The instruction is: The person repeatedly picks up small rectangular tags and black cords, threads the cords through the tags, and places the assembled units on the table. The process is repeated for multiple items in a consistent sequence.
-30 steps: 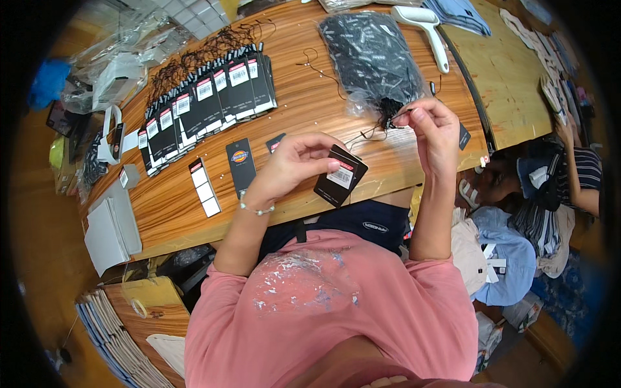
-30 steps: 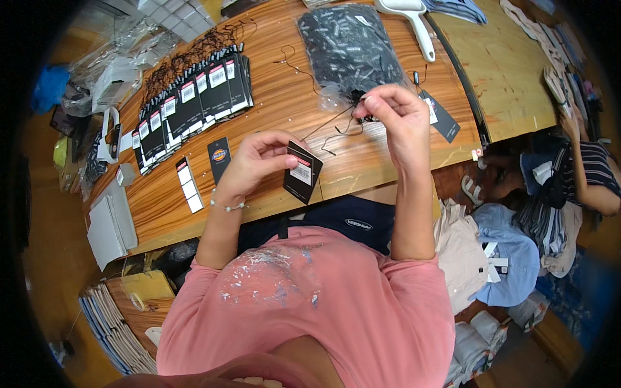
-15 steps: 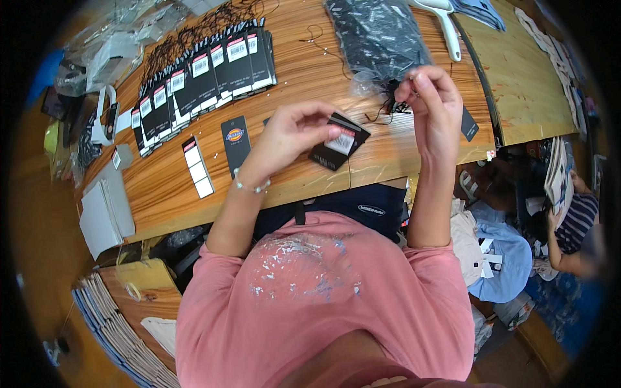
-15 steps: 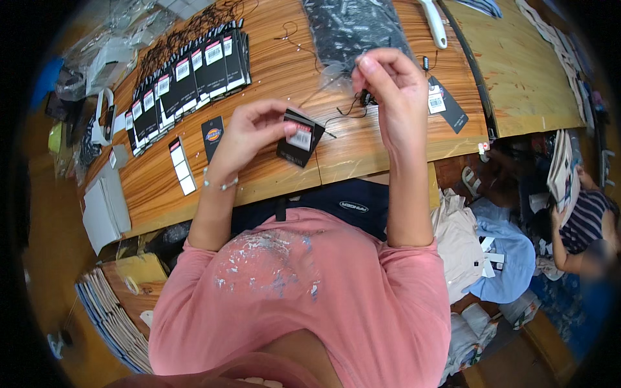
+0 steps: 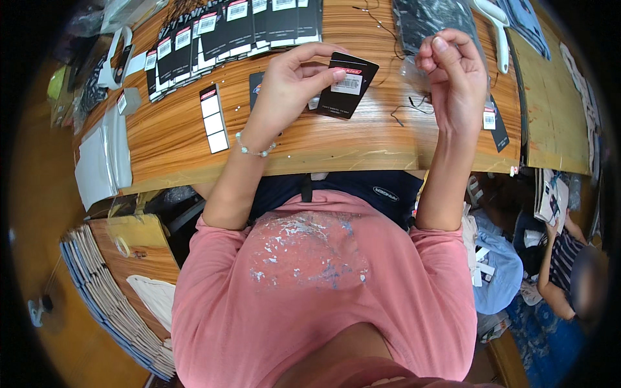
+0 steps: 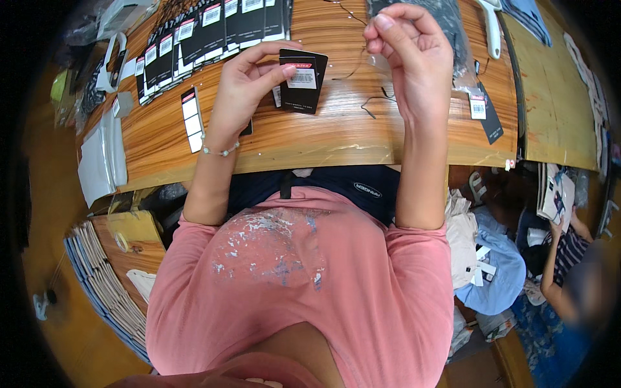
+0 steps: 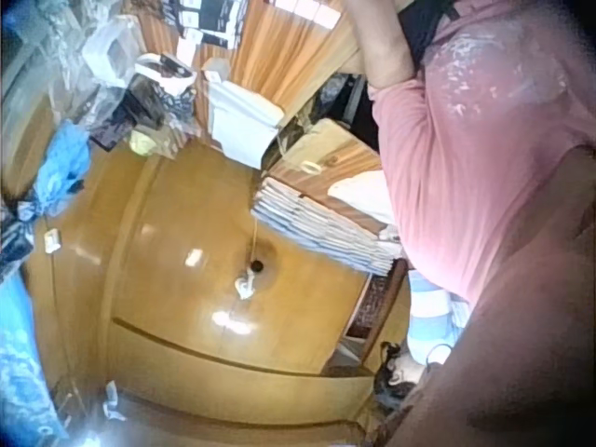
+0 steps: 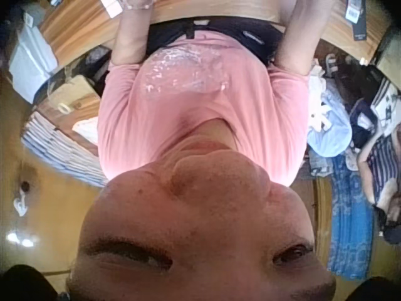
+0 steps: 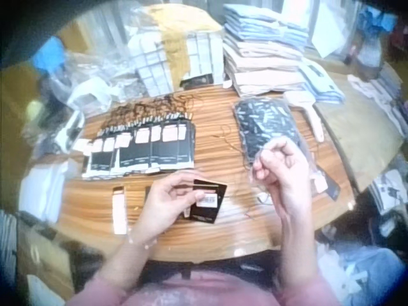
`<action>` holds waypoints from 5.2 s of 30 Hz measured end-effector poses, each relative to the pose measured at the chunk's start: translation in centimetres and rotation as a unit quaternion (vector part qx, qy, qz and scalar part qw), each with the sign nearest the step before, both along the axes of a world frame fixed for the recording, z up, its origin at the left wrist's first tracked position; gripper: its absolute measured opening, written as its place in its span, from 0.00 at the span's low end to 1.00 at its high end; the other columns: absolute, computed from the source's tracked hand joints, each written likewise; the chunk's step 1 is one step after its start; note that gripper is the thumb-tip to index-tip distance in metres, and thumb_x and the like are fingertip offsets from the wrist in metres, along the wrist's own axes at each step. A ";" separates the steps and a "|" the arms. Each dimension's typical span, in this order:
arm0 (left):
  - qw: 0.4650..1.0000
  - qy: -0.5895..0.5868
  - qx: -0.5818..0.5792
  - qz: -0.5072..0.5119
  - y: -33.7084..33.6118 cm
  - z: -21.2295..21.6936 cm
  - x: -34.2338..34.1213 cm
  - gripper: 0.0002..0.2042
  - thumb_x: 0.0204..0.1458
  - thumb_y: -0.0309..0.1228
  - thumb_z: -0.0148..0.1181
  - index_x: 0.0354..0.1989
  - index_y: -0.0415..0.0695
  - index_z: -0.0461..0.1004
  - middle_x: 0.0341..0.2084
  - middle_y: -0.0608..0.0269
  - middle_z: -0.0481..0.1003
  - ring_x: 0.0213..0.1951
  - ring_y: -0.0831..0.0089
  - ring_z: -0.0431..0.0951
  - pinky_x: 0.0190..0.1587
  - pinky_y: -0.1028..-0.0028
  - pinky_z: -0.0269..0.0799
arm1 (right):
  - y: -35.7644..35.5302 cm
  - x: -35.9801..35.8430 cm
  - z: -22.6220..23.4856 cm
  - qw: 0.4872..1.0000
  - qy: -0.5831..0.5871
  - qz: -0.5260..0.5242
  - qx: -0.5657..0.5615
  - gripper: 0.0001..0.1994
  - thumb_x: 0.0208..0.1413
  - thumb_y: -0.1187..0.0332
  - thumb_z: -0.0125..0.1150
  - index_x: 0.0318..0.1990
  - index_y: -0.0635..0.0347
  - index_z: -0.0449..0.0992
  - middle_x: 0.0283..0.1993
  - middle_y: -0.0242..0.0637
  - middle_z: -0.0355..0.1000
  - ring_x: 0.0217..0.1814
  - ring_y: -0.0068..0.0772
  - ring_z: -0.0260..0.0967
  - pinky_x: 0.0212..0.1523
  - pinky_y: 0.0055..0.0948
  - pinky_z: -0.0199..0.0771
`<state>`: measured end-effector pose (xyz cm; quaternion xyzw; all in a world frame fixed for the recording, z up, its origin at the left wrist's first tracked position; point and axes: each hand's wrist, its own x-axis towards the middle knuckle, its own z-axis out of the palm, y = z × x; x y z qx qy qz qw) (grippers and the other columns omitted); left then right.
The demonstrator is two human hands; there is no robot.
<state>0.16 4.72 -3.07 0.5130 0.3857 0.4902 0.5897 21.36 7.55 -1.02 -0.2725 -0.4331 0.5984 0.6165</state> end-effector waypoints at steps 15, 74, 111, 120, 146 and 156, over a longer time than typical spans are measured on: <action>0.987 0.094 0.040 0.126 0.3 1.2 0.8 0.12 0.43 0.20 0.61 0.38 0.36 0.70 0.33 0.61 0.74 0.34 0.78 0.75 0.36 0.82 0.72 | -2.5 -3.9 -0.4 0.987 -0.159 -0.026 -0.012 0.08 0.49 0.79 0.55 0.38 0.70 0.70 0.32 0.37 0.71 0.33 0.20 0.69 0.34 0.15 0.67; 0.982 0.114 0.134 -0.070 7.4 3.5 -6.0 0.08 0.45 0.22 0.59 0.35 0.37 0.71 0.28 0.67 0.74 0.33 0.81 0.75 0.33 0.86 0.70 | -0.1 -11.1 3.2 0.851 -0.465 -0.196 0.143 0.07 0.48 0.80 0.52 0.34 0.65 0.63 0.27 0.38 0.68 0.28 0.25 0.69 0.28 0.23 0.67; 0.944 0.201 0.250 -0.073 6.1 5.6 -6.1 0.09 0.43 0.23 0.60 0.34 0.36 0.73 0.30 0.62 0.75 0.32 0.78 0.75 0.35 0.78 0.74 | 0.4 -10.5 2.3 0.957 -0.273 -0.094 0.040 0.16 0.48 0.80 0.55 0.45 0.65 0.62 0.33 0.35 0.70 0.34 0.19 0.69 0.37 0.17 0.66; 0.966 0.164 0.176 -0.095 5.7 6.0 -5.9 0.08 0.43 0.23 0.60 0.33 0.37 0.74 0.29 0.64 0.75 0.32 0.80 0.74 0.33 0.81 0.72 | -0.2 -10.0 3.1 0.924 -0.363 -0.111 0.048 0.14 0.46 0.80 0.57 0.42 0.65 0.66 0.30 0.33 0.72 0.33 0.18 0.70 0.37 0.17 0.66; 0.970 0.139 0.170 -0.102 5.3 5.8 -5.8 0.08 0.45 0.21 0.58 0.34 0.35 0.73 0.28 0.66 0.74 0.30 0.84 0.74 0.31 0.86 0.71 | -1.7 -9.9 4.4 0.931 -0.354 -0.088 -0.018 0.13 0.48 0.78 0.56 0.43 0.65 0.68 0.23 0.36 0.73 0.26 0.17 0.69 0.29 0.15 0.68; 0.974 0.131 0.127 -0.131 5.2 5.9 -5.9 0.07 0.44 0.22 0.59 0.33 0.35 0.74 0.26 0.67 0.74 0.30 0.86 0.72 0.32 0.86 0.71 | -1.9 -9.4 4.3 0.912 -0.392 -0.116 -0.018 0.07 0.48 0.75 0.58 0.35 0.67 0.74 0.21 0.34 0.72 0.22 0.14 0.67 0.24 0.14 0.66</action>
